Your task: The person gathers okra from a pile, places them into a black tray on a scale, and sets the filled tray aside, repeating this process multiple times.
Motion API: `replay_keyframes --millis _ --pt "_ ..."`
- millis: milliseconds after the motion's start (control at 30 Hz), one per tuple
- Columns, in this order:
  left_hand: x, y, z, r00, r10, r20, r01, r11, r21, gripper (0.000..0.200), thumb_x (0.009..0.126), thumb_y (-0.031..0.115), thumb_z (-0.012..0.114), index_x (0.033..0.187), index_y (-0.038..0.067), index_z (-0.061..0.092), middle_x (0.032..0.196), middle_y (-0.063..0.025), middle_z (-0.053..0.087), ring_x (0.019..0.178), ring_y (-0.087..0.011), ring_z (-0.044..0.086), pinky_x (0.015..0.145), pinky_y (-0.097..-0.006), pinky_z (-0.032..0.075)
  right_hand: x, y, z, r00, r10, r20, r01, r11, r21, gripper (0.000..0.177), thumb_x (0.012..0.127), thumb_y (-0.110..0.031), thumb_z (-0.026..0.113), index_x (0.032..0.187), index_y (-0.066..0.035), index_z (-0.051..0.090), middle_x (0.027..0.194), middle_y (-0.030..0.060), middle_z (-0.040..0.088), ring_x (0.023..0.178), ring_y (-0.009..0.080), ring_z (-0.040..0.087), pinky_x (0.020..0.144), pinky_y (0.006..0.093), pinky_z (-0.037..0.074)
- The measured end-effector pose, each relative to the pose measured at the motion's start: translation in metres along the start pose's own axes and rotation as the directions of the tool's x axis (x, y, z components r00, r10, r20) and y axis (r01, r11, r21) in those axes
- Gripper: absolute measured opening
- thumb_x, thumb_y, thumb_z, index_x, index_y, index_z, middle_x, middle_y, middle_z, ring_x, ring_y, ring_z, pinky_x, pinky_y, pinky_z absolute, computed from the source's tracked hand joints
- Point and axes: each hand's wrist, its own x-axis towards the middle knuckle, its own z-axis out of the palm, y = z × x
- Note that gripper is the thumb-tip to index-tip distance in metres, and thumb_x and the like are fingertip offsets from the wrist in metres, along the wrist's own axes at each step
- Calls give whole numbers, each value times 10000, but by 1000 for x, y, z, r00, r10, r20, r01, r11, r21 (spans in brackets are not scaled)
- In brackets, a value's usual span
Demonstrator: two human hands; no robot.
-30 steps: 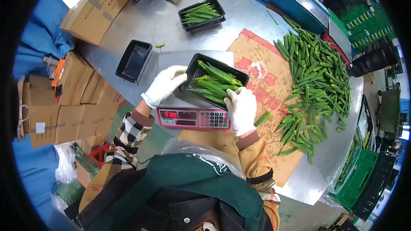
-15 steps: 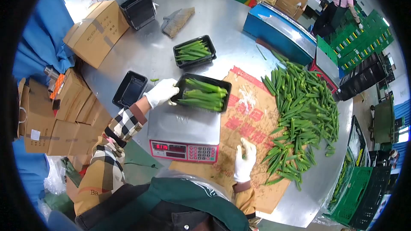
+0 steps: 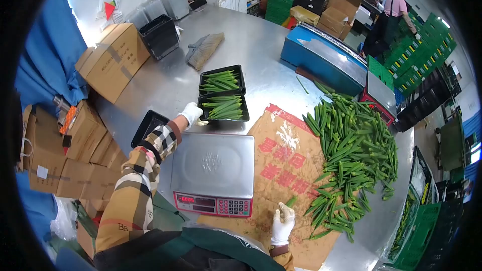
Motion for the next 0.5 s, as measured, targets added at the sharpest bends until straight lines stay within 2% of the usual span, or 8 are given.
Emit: replay_keyframes --millis 100,167,200,233,300,367,433,500 --pt "35 3 16 996 64 -54 -67 997 -44 289 912 0 521 1195 39 477 1114 -262 589 807 -490 663 592 -602 598 1 4 -3 1000 21 -4 -21 1000 -18 309 858 74 644 1157 10 689 1085 87 608 1029 198 612 925 300 512" --pt "50 5 26 964 241 -111 -241 970 12 297 918 25 542 1205 42 467 1112 -242 575 790 -457 668 577 -567 607 1 9 -4 998 59 -12 -59 998 2 310 855 74 646 1152 -1 694 1083 88 610 1025 202 610 916 304 515" --pt "57 9 30 937 298 -182 -289 954 74 318 912 39 574 1211 45 463 1079 -218 580 805 -402 671 555 -527 611 1 10 -5 999 38 -26 -39 999 -38 310 850 75 649 1143 -11 699 1069 90 615 1018 207 608 895 307 523" --pt "64 14 30 925 326 -196 -323 945 46 407 907 54 608 1285 68 459 1071 -202 588 809 -345 676 577 -493 602 1 11 -6 998 52 -36 -53 998 -30 310 849 74 650 1142 -12 700 1063 91 617 1014 208 608 891 309 525" --pt "64 23 32 930 333 -154 -322 942 95 626 889 139 683 1432 38 389 1167 -218 598 958 -336 667 755 -467 587 -1 11 -8 995 82 -51 -83 996 -14 311 846 74 652 1140 -12 701 1052 92 621 1006 211 608 881 311 528" --pt "44 36 30 945 321 -63 -280 893 352 759 872 224 726 1479 -13 336 1270 -248 575 1101 -344 626 901 -437 529 -2 12 -7 997 53 -56 -54 999 -9 306 842 73 658 1133 -12 701 1060 94 628 1000 217 613 871 317 532" --pt "20 45 21 933 359 26 -313 774 551 856 858 321 751 1492 -63 323 1379 -275 527 1257 -357 542 1043 -405 442 -5 10 -9 997 67 -40 -69 997 -43 292 843 72 659 1120 -10 702 1062 95 634 986 225 623 868 323 534" --pt "11 34 -10 847 510 153 -461 559 690 840 862 405 740 1458 -74 394 1452 -289 476 1380 -374 439 1142 -391 348 -11 15 -9 996 -74 -52 70 994 -78 243 851 51 660 1080 -17 706 1038 112 664 962 250 647 860 333 533"
